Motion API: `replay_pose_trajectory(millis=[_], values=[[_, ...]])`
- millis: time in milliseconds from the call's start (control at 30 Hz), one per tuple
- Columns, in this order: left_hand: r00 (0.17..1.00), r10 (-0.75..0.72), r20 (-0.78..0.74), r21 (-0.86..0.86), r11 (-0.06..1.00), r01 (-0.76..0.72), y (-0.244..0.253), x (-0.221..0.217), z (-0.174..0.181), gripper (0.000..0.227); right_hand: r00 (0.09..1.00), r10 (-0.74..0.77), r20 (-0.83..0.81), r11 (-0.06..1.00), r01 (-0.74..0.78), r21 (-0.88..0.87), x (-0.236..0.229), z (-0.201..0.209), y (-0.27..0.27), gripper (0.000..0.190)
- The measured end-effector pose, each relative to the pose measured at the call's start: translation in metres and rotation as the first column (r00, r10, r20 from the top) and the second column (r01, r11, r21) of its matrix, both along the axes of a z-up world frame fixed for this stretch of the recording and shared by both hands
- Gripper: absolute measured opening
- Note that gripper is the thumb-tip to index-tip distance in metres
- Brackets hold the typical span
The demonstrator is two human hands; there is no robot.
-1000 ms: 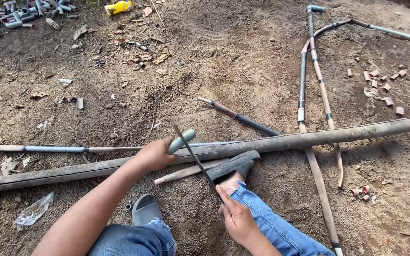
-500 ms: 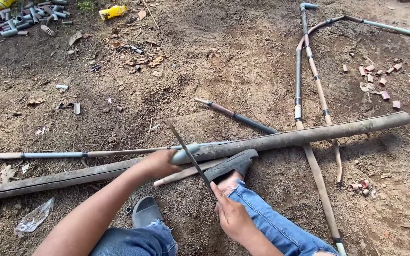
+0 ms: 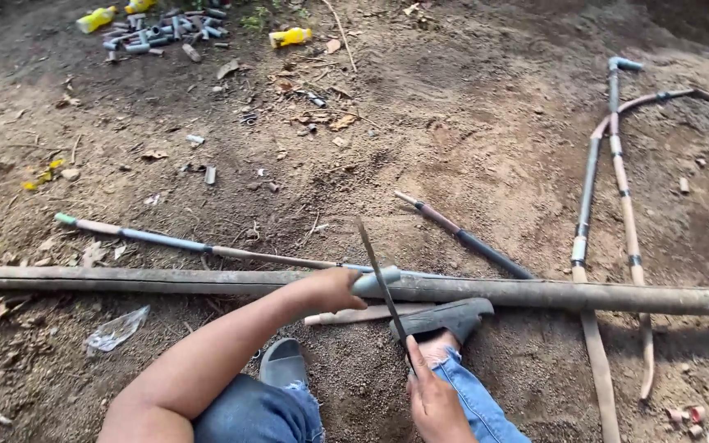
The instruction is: Sawing a PVC pipe using a handheld hacksaw blade while sitting on the ground in an outdoor area.
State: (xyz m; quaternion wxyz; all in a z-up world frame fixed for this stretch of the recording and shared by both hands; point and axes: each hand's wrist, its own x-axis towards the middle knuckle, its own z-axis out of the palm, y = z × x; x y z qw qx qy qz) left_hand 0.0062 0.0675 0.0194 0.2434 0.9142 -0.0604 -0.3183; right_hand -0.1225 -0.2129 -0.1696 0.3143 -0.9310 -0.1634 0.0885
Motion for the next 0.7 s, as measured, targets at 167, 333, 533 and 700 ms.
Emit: replay_pose_trajectory(millis=[167,333,533,700], values=[[0.981,0.195,-0.013,-0.141,0.971,-0.194,0.015,0.018,-0.020,0.048,1.000,0.010,0.024,1.000,-0.010,-0.003,-0.003,-0.024,-0.011,0.080],[0.986,0.091,-0.140,-0.087,0.991,-0.104,0.005,0.005,-0.021,0.042,0.999,0.025,0.034,1.000,-0.025,0.005,0.004,-0.023,-0.008,0.083],[0.970,0.203,-0.132,-0.266,0.936,-0.232,0.019,0.025,-0.053,0.053,0.989,0.054,0.134,0.996,-0.062,0.063,0.000,-0.061,-0.005,0.083],[0.986,0.005,-0.165,-0.041,0.999,-0.012,0.009,0.009,-0.039,0.056,0.994,-0.029,0.108,0.994,0.017,0.111,-0.009,-0.039,-0.002,0.080]])
